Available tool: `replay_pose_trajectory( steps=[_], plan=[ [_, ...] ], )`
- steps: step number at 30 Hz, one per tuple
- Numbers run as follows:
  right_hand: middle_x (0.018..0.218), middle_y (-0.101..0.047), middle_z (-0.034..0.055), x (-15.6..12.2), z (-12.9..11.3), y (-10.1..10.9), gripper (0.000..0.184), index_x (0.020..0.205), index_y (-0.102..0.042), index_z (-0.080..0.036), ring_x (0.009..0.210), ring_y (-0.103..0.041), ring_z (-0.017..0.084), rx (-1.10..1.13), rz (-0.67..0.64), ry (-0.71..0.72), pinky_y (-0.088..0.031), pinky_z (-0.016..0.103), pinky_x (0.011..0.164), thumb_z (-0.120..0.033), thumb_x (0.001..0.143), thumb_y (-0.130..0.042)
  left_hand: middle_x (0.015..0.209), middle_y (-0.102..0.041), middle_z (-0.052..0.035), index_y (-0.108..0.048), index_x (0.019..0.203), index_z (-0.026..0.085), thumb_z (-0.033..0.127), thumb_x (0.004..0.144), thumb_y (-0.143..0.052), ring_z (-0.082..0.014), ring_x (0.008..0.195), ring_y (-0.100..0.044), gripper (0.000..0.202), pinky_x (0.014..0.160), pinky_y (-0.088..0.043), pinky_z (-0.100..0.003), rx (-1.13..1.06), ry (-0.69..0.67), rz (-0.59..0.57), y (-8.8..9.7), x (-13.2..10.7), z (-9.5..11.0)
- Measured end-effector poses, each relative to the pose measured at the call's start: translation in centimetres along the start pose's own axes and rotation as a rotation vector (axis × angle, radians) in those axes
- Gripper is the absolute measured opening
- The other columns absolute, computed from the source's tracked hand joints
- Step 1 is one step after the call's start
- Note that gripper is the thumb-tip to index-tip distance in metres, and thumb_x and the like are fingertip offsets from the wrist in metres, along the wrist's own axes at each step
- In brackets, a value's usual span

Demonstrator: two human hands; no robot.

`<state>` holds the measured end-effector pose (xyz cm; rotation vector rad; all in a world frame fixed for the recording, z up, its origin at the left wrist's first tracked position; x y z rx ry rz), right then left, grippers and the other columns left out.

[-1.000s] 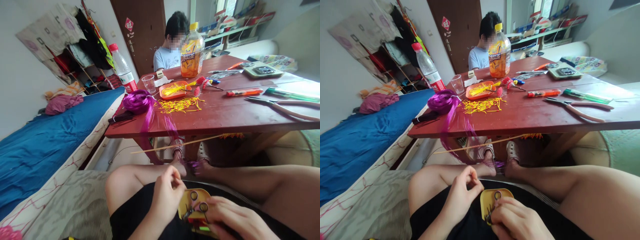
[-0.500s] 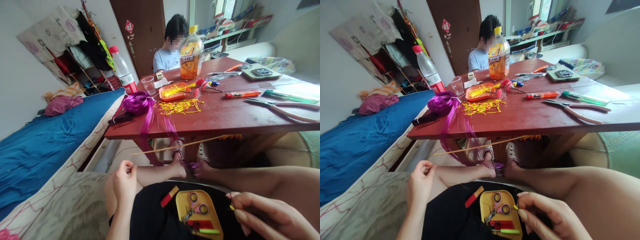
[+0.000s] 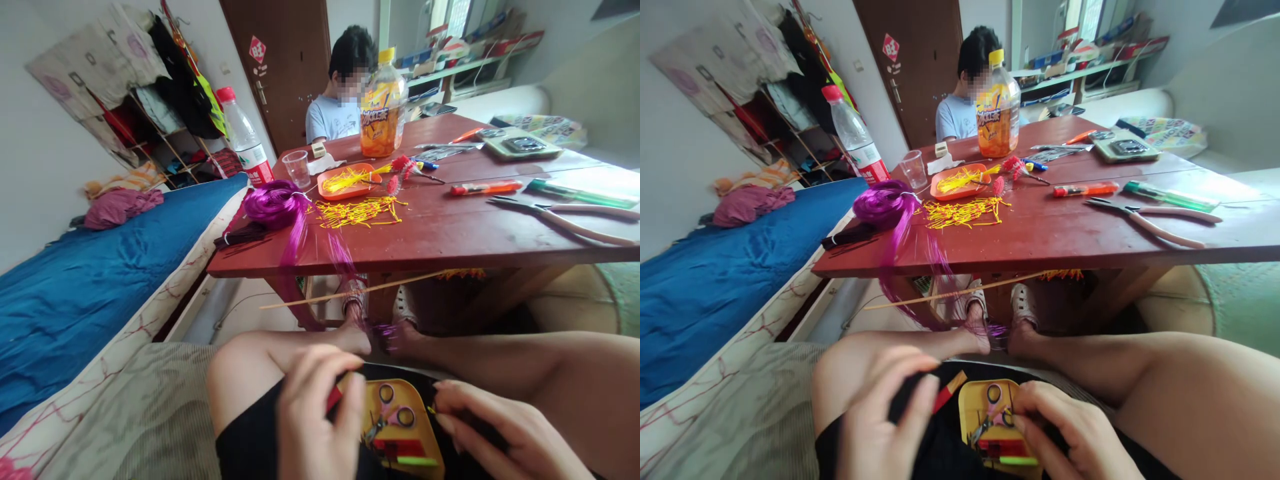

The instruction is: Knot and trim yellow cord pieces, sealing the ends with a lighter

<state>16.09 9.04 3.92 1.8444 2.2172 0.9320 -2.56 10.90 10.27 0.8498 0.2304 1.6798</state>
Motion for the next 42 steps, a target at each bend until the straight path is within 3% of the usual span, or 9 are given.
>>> replay_pose_trajectory(
  steps=[3,7,15,25,28,31,36,39,42],
  plan=[
    [0.076,-0.068,0.0026,0.2,-1.3,-0.8,0.010,0.082,-0.059,-0.024,0.069,-0.067,0.018,-0.063,-0.008,0.077,-0.055,0.021,0.064,-0.022,0.084,-0.049,0.074,-0.062,-0.0044,-0.067,0.072,0.020,0.025,0.072,-0.060,-0.0194,0.072,-0.054,0.008,0.067,-0.042,-0.028,-0.340,0.309,-0.412,-7.4,-2.2,-0.8],
    [0.078,-0.066,0.0028,0.6,-1.7,-1.8,0.014,0.084,-0.058,-0.023,0.073,-0.065,0.016,-0.066,-0.053,0.083,-0.054,0.021,0.066,-0.017,0.085,-0.045,0.063,-0.056,-0.0013,-0.062,0.065,0.015,0.026,0.070,-0.062,-0.0146,0.064,-0.047,0.012,0.063,-0.037,-0.026,-0.511,0.523,-0.524,-10.5,-3.5,-2.8],
    [0.075,-0.067,-0.0002,0.5,-0.7,-0.9,0.010,0.084,-0.057,-0.023,0.070,-0.067,0.014,-0.099,0.137,0.039,-0.053,0.018,0.065,-0.020,0.085,-0.048,0.059,-0.053,0.0017,-0.057,0.065,0.014,0.031,0.064,-0.071,-0.0096,0.056,-0.046,0.022,0.057,-0.036,-0.021,-0.906,0.752,-0.522,-11.7,-4.8,-3.7],
    [0.077,-0.072,0.0031,0.4,-3.5,-0.1,0.015,0.087,-0.058,-0.020,0.078,-0.070,0.018,-0.306,0.241,0.261,-0.056,0.024,0.074,-0.018,0.086,-0.043,0.062,-0.061,-0.0019,-0.061,0.065,0.012,0.032,0.055,-0.078,-0.0108,0.059,-0.052,0.028,0.062,-0.038,-0.022,-0.961,0.901,-0.551,-12.0,-5.9,-4.5],
    [0.071,-0.073,0.0021,0.6,-4.7,0.3,0.019,0.083,-0.058,-0.019,0.072,-0.070,0.016,-0.349,0.283,0.335,-0.057,0.024,0.074,-0.016,0.088,-0.040,0.064,-0.060,-0.0019,-0.060,0.068,0.012,0.033,0.059,-0.075,-0.0121,0.063,-0.053,0.027,0.065,-0.039,-0.023,-0.906,0.868,-0.558,-11.8,-5.7,-4.6],
    [0.068,-0.072,0.0004,0.8,-5.0,0.5,0.021,0.081,-0.059,-0.019,0.069,-0.070,0.016,-0.364,0.311,0.351,-0.057,0.023,0.074,-0.015,0.088,-0.039,0.063,-0.053,0.0009,-0.056,0.066,0.014,0.033,0.067,-0.068,-0.0120,0.061,-0.049,0.022,0.061,-0.038,-0.023,-0.746,0.714,-0.565,-11.2,-4.7,-4.3],
    [0.075,-0.071,0.0030,0.6,-3.5,-0.8,0.016,0.087,-0.058,-0.017,0.078,-0.069,0.017,-0.371,0.218,0.291,-0.055,0.027,0.081,-0.013,0.086,-0.042,0.060,-0.049,0.0012,-0.055,0.062,0.017,0.027,0.074,-0.058,-0.0142,0.063,-0.046,0.016,0.062,-0.037,-0.024,-0.377,0.427,-0.396,-8.9,-2.8,-3.2],
    [0.077,-0.070,0.0035,0.3,-2.5,-1.1,0.014,0.090,-0.056,-0.018,0.080,-0.068,0.017,-0.340,0.206,0.231,-0.054,0.028,0.082,-0.015,0.086,-0.043,0.060,-0.053,-0.0003,-0.056,0.061,0.017,0.029,0.075,-0.058,-0.0152,0.063,-0.048,0.019,0.063,-0.039,-0.025,-0.353,0.395,-0.353,-8.6,-2.7,-3.2],
    [0.077,-0.069,0.0028,0.3,-2.0,-0.9,0.012,0.091,-0.054,-0.019,0.080,-0.068,0.017,-0.302,0.229,0.187,-0.054,0.027,0.080,-0.017,0.087,-0.043,0.061,-0.054,-0.0014,-0.057,0.062,0.015,0.031,0.074,-0.060,-0.0151,0.063,-0.049,0.020,0.061,-0.041,-0.024,-0.437,0.461,-0.412,-9.6,-3.3,-3.9]
  ],
)
Point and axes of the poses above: each hand's wrist, its own x-axis towards the middle knuckle, its own y-axis out of the back of the hand, z = x × y, the point moved 10 cm from there along x, towards the middle knuckle
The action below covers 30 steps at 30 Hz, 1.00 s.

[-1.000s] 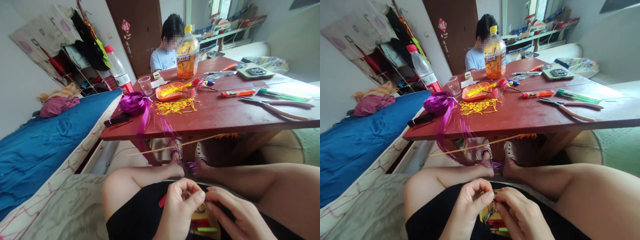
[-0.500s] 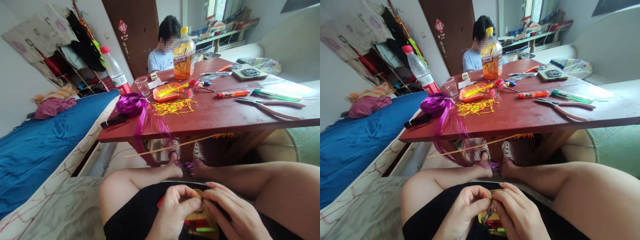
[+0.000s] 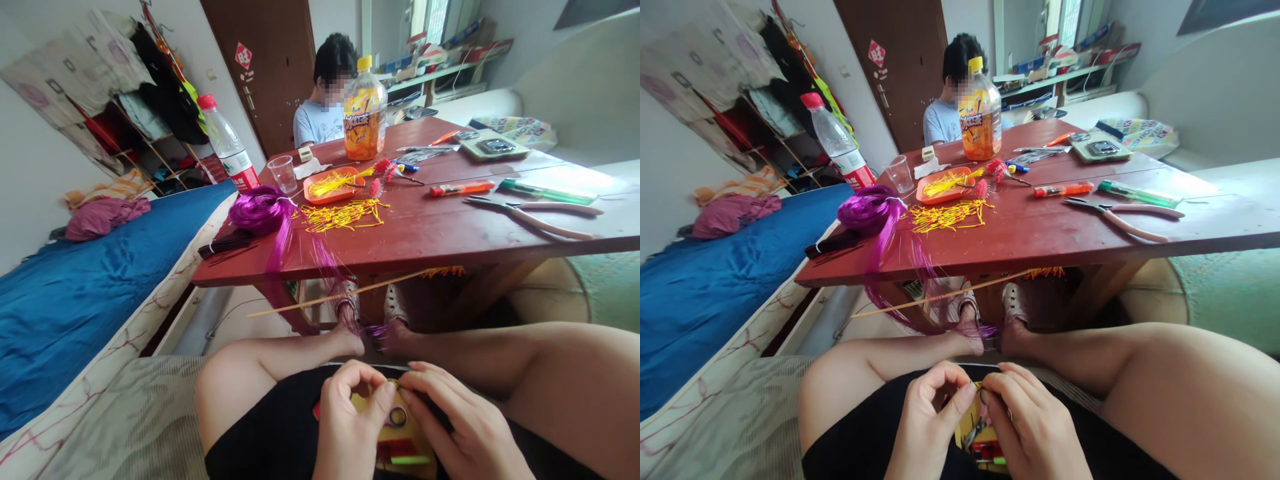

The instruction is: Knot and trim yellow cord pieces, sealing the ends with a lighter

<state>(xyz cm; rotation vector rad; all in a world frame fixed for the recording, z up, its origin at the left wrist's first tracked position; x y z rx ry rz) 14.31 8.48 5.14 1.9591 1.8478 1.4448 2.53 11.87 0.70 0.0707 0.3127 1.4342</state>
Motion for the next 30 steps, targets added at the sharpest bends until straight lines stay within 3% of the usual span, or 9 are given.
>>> replay_pose_trajectory(
  steps=[6,14,21,30],
  plan=[
    [0.078,-0.069,0.0023,0.1,-0.1,0.0,0.011,0.091,-0.053,-0.020,0.081,-0.067,0.016,0.001,0.020,0.012,-0.054,0.025,0.078,-0.017,0.087,-0.043,0.052,-0.052,0.0012,-0.056,0.059,0.014,0.039,0.069,-0.066,-0.0110,0.051,-0.047,0.029,0.051,-0.040,-0.021,-0.218,0.126,-0.048,-0.6,0.2,-1.1],
    [0.069,-0.070,0.0011,1.5,-1.8,1.4,0.020,0.082,-0.056,-0.018,0.073,-0.070,0.014,0.001,0.100,0.120,-0.054,0.021,0.079,-0.017,0.090,-0.038,0.060,-0.064,-0.0007,-0.059,0.063,0.015,0.037,0.064,-0.071,-0.0144,0.061,-0.059,0.025,0.061,-0.045,-0.023,-0.254,0.241,-0.126,-0.9,-0.2,-1.4],
    [0.065,-0.071,-0.0001,1.8,-2.5,2.2,0.027,0.078,-0.061,-0.017,0.066,-0.070,0.012,0.016,0.153,0.170,-0.055,0.020,0.077,-0.021,0.093,-0.038,0.065,-0.064,-0.0017,-0.059,0.068,0.015,0.042,0.063,-0.072,-0.0158,0.065,-0.060,0.031,0.063,-0.044,-0.024,-0.212,0.237,-0.159,-0.7,-0.2,-2.0],
    [0.062,-0.068,-0.0009,1.9,-2.1,1.8,0.028,0.078,-0.061,-0.018,0.062,-0.068,0.011,0.130,0.095,0.176,-0.054,0.020,0.079,-0.019,0.092,-0.037,0.068,-0.065,-0.0030,-0.061,0.068,0.013,0.045,0.061,-0.072,-0.0143,0.065,-0.057,0.034,0.060,-0.041,-0.022,-0.170,0.262,-0.260,-1.1,-0.3,-1.4]
  ],
)
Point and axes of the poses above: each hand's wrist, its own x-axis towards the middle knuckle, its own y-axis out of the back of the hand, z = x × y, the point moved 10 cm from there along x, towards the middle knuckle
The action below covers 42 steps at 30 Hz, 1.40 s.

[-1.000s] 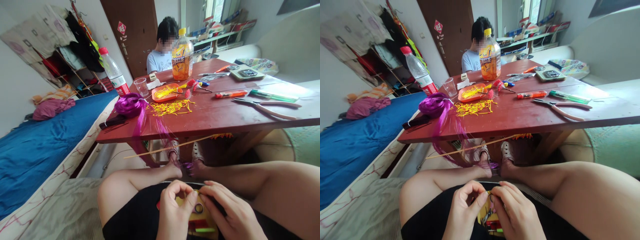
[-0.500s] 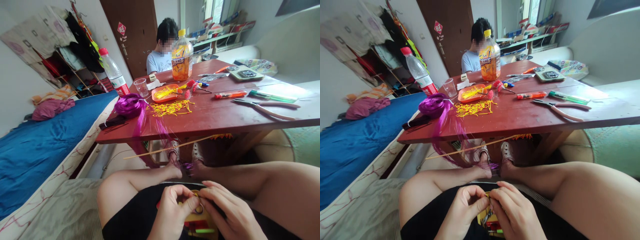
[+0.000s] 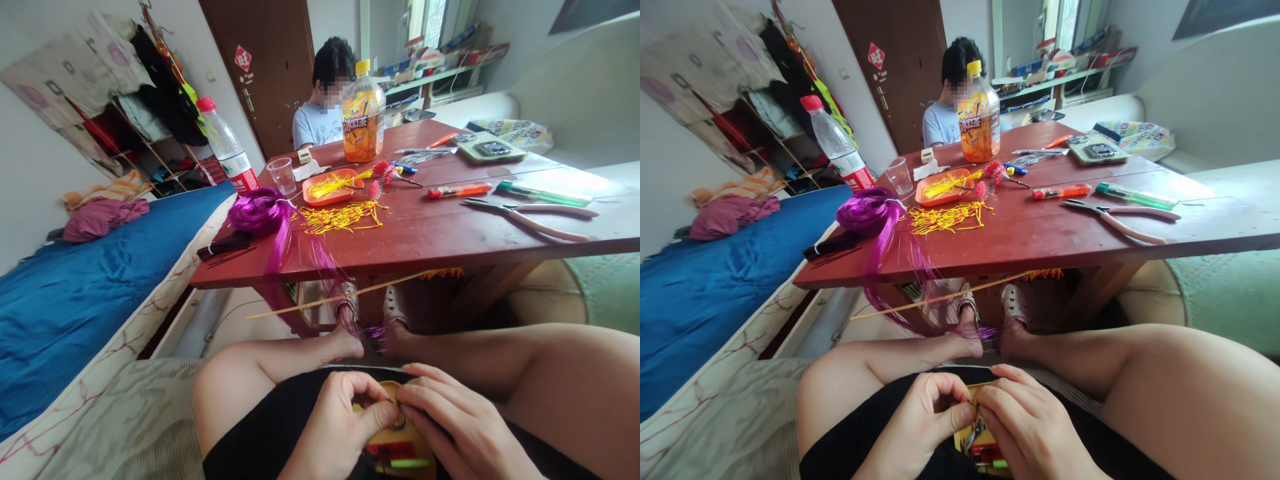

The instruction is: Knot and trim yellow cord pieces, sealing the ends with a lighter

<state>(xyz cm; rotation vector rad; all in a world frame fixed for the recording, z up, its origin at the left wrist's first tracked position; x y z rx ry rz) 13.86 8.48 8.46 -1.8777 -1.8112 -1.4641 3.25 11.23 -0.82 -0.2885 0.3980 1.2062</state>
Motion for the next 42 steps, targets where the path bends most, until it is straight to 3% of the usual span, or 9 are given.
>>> replay_pose_trajectory(
  steps=[7,16,20,27,34,39,42],
  plan=[
    [0.063,-0.069,-0.0003,0.3,-0.5,0.6,0.029,0.077,-0.061,-0.017,0.063,-0.069,0.011,-0.089,0.027,0.015,-0.054,0.017,0.076,-0.022,0.093,-0.037,0.067,-0.065,-0.0023,-0.061,0.065,0.015,0.032,0.069,-0.066,-0.0148,0.065,-0.056,0.018,0.061,-0.039,-0.022,0.177,-0.096,0.029,0.1,0.0,1.8],
    [0.060,-0.067,-0.0020,0.3,-0.4,0.2,0.030,0.075,-0.059,-0.018,0.062,-0.068,0.009,-0.029,-0.024,0.030,-0.052,0.016,0.080,-0.020,0.094,-0.035,0.063,-0.055,-0.0009,-0.061,0.064,0.014,0.030,0.063,-0.069,-0.0155,0.065,-0.047,0.018,0.062,-0.037,-0.026,0.247,0.003,0.026,0.5,0.1,0.6],
    [0.061,-0.067,-0.0018,0.2,-0.1,0.0,0.029,0.075,-0.058,-0.019,0.063,-0.068,0.010,-0.029,-0.040,0.012,-0.055,0.019,0.077,-0.018,0.093,-0.035,0.059,-0.051,0.0003,-0.061,0.062,0.014,0.029,0.065,-0.067,-0.0141,0.060,-0.044,0.016,0.059,-0.035,-0.025,0.289,-0.025,0.013,0.2,0.1,1.0],
    [0.061,-0.067,-0.0024,0.7,-0.5,0.0,0.030,0.077,-0.059,-0.019,0.057,-0.067,0.009,-0.038,-0.062,0.037,-0.055,0.020,0.076,-0.018,0.093,-0.034,0.059,-0.056,-0.0005,-0.064,0.061,0.014,0.028,0.063,-0.069,-0.0140,0.059,-0.047,0.015,0.058,-0.036,-0.023,0.242,-0.042,0.043,0.5,0.2,1.6],
    [0.065,-0.071,0.0019,0.1,-0.1,0.9,0.028,0.077,-0.062,-0.016,0.066,-0.070,0.016,-0.280,0.079,0.007,-0.058,0.024,0.068,-0.018,0.091,-0.038,0.058,-0.062,-0.0029,-0.068,0.062,0.015,0.030,0.064,-0.070,-0.0148,0.056,-0.050,0.016,0.055,-0.039,-0.023,0.123,-0.102,0.216,1.1,-0.5,0.4],
    [0.064,-0.072,0.0020,0.0,-0.5,0.9,0.029,0.076,-0.061,-0.017,0.064,-0.070,0.016,-0.331,0.097,0.034,-0.059,0.025,0.067,-0.018,0.091,-0.036,0.062,-0.059,-0.0018,-0.067,0.065,0.016,0.024,0.065,-0.068,-0.0133,0.054,-0.046,0.008,0.053,-0.038,-0.023,0.188,-0.309,0.468,2.3,-1.9,2.6],
    [0.064,-0.072,0.0022,0.3,-1.3,0.5,0.032,0.074,-0.061,-0.017,0.061,-0.070,0.015,-0.347,0.076,0.079,-0.058,0.025,0.069,-0.012,0.090,-0.033,0.064,-0.057,-0.0020,-0.065,0.065,0.016,0.028,0.068,-0.067,-0.0134,0.055,-0.045,0.012,0.052,-0.037,-0.022,0.168,-0.297,0.419,1.9,-1.2,2.7]
  ],
)
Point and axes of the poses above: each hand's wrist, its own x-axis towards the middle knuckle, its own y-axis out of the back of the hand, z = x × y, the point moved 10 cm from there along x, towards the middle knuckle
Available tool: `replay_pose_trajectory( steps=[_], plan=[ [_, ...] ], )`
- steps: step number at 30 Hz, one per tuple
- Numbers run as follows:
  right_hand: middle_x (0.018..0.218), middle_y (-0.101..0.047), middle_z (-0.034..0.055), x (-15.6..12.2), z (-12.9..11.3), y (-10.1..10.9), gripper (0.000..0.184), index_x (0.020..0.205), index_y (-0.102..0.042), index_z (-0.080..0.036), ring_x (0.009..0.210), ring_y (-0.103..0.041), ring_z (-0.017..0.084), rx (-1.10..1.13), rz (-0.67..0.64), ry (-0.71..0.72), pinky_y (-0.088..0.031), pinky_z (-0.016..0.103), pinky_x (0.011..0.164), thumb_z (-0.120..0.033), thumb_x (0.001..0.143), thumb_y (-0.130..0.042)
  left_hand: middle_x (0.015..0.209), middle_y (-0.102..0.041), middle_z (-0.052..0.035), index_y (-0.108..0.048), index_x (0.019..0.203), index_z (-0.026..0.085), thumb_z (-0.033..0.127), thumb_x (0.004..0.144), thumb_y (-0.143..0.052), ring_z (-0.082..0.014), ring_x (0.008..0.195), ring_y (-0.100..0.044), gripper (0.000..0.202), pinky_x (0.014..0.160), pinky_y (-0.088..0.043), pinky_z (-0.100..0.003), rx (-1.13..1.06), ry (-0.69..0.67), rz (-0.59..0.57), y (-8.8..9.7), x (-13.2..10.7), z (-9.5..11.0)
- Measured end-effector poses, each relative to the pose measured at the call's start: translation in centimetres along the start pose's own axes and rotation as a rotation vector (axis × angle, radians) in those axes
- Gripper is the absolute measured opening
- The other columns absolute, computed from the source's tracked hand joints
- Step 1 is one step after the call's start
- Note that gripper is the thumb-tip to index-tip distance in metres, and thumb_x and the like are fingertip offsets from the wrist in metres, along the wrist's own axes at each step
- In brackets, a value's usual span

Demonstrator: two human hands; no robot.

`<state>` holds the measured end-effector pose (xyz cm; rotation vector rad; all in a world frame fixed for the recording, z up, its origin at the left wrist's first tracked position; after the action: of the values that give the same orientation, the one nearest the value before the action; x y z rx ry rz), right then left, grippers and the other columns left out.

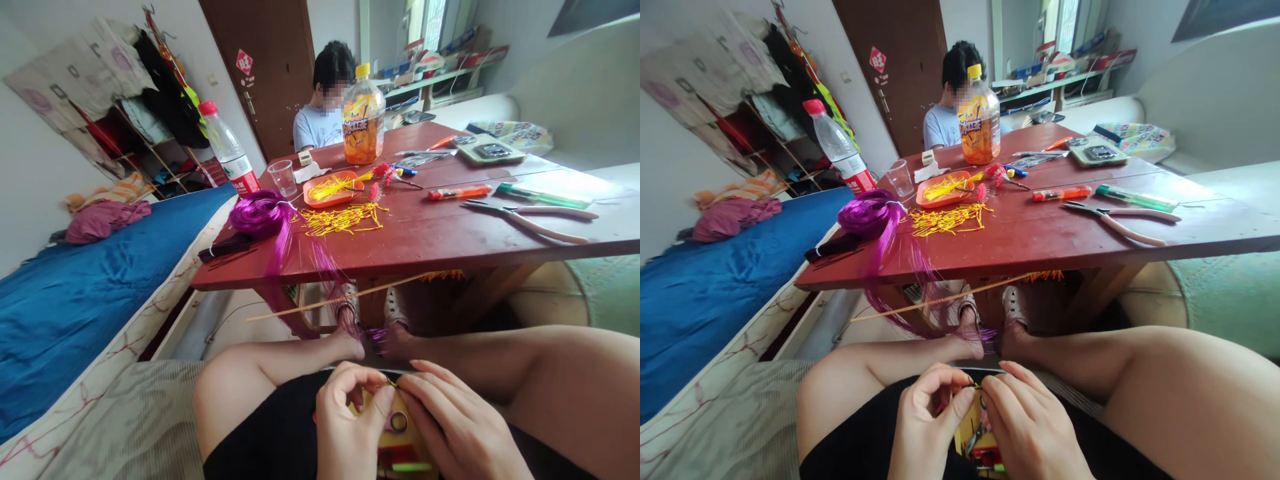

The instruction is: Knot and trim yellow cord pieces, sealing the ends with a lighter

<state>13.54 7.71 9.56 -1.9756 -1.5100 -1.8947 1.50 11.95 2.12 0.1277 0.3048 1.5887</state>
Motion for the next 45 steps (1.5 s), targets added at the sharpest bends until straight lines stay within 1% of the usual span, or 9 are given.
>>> replay_pose_trajectory(
  steps=[6,15,19,22,26,31,38,41,45],
  plan=[
    [0.063,-0.072,0.0024,0.0,0.0,0.1,0.029,0.076,-0.060,-0.017,0.059,-0.070,0.016,0.004,0.024,-0.022,-0.059,0.025,0.068,-0.011,0.088,-0.034,0.059,-0.052,-0.0006,-0.059,0.059,0.015,0.028,0.070,-0.063,-0.0133,0.057,-0.045,0.017,0.055,-0.037,-0.022,-0.054,0.053,-0.066,-0.7,0.3,-0.6],
    [0.064,-0.072,0.0021,-0.2,0.7,0.0,0.026,0.076,-0.061,-0.017,0.063,-0.071,0.017,0.062,0.035,-0.079,-0.059,0.025,0.069,-0.015,0.088,-0.039,0.047,-0.050,0.0031,-0.053,0.054,0.015,0.017,0.057,-0.062,-0.0095,0.048,-0.041,0.010,0.052,-0.032,-0.022,-0.477,0.369,-0.169,-2.7,-0.3,-2.9],
    [0.063,-0.071,0.0024,-0.2,0.9,-0.1,0.024,0.076,-0.061,-0.017,0.065,-0.071,0.018,0.102,0.023,-0.103,-0.059,0.026,0.067,-0.016,0.088,-0.039,0.045,-0.048,0.0038,-0.052,0.051,0.015,0.015,0.053,-0.061,-0.0077,0.047,-0.040,0.010,0.051,-0.030,-0.020,-0.640,0.483,-0.251,-3.9,-0.7,-3.0],
    [0.064,-0.071,0.0016,-0.2,1.1,-0.1,0.023,0.077,-0.060,-0.018,0.065,-0.071,0.017,0.136,0.020,-0.122,-0.059,0.025,0.069,-0.016,0.087,-0.040,0.045,-0.048,0.0037,-0.053,0.049,0.014,0.013,0.049,-0.061,-0.0070,0.046,-0.040,0.008,0.051,-0.030,-0.020,-0.691,0.525,-0.264,-4.1,-0.6,-2.9],
    [0.065,-0.071,0.0012,0.1,1.0,-0.3,0.022,0.077,-0.059,-0.019,0.066,-0.071,0.016,0.184,-0.003,-0.115,-0.058,0.024,0.072,-0.014,0.087,-0.040,0.046,-0.050,0.0035,-0.055,0.050,0.013,0.011,0.047,-0.061,-0.0070,0.047,-0.043,0.007,0.052,-0.031,-0.020,-0.710,0.548,-0.267,-4.0,-0.6,-3.2],
    [0.064,-0.071,0.0012,0.3,0.8,0.0,0.027,0.076,-0.059,-0.019,0.064,-0.070,0.014,0.210,0.005,-0.101,-0.057,0.021,0.072,-0.017,0.091,-0.037,0.050,-0.054,0.0027,-0.056,0.054,0.013,0.008,0.050,-0.060,-0.0078,0.048,-0.046,0.008,0.054,-0.033,-0.021,-0.740,0.580,-0.357,-4.4,-1.0,-3.5],
    [0.069,-0.071,0.0021,-0.9,1.1,-0.9,0.021,0.083,-0.059,-0.018,0.070,-0.069,0.014,0.282,-0.042,-0.109,-0.055,0.022,0.077,-0.017,0.091,-0.039,0.051,-0.053,0.0016,-0.056,0.054,0.012,0.008,0.051,-0.060,-0.0084,0.052,-0.047,0.007,0.058,-0.036,-0.022,-0.799,0.605,-0.433,-5.0,-1.2,-3.5],
    [0.072,-0.070,0.0020,-1.6,1.4,-1.7,0.020,0.085,-0.059,-0.019,0.074,-0.069,0.015,0.338,-0.075,-0.135,-0.054,0.025,0.080,-0.016,0.090,-0.039,0.051,-0.052,0.0024,-0.055,0.057,0.013,0.010,0.052,-0.062,-0.0082,0.050,-0.046,0.009,0.055,-0.035,-0.021,-0.722,0.576,-0.393,-4.5,-0.8,-3.5],
    [0.072,-0.070,0.0003,-2.1,1.5,-2.3,0.021,0.086,-0.059,-0.019,0.075,-0.068,0.014,0.372,-0.116,-0.126,-0.054,0.024,0.080,-0.016,0.090,-0.039,0.056,-0.051,0.0029,-0.053,0.065,0.014,0.018,0.060,-0.066,-0.0080,0.054,-0.045,0.015,0.056,-0.034,-0.019,-0.589,0.462,-0.384,-3.8,-0.5,-3.0]
  ],
)
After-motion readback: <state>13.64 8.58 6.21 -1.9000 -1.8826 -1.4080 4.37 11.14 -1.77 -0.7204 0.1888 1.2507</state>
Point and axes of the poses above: each hand's wrist, its own x-axis towards the middle knuckle, its own y-axis out of the back of the hand, z = x × y, the point moved 10 cm from there along x, towards the middle knuckle
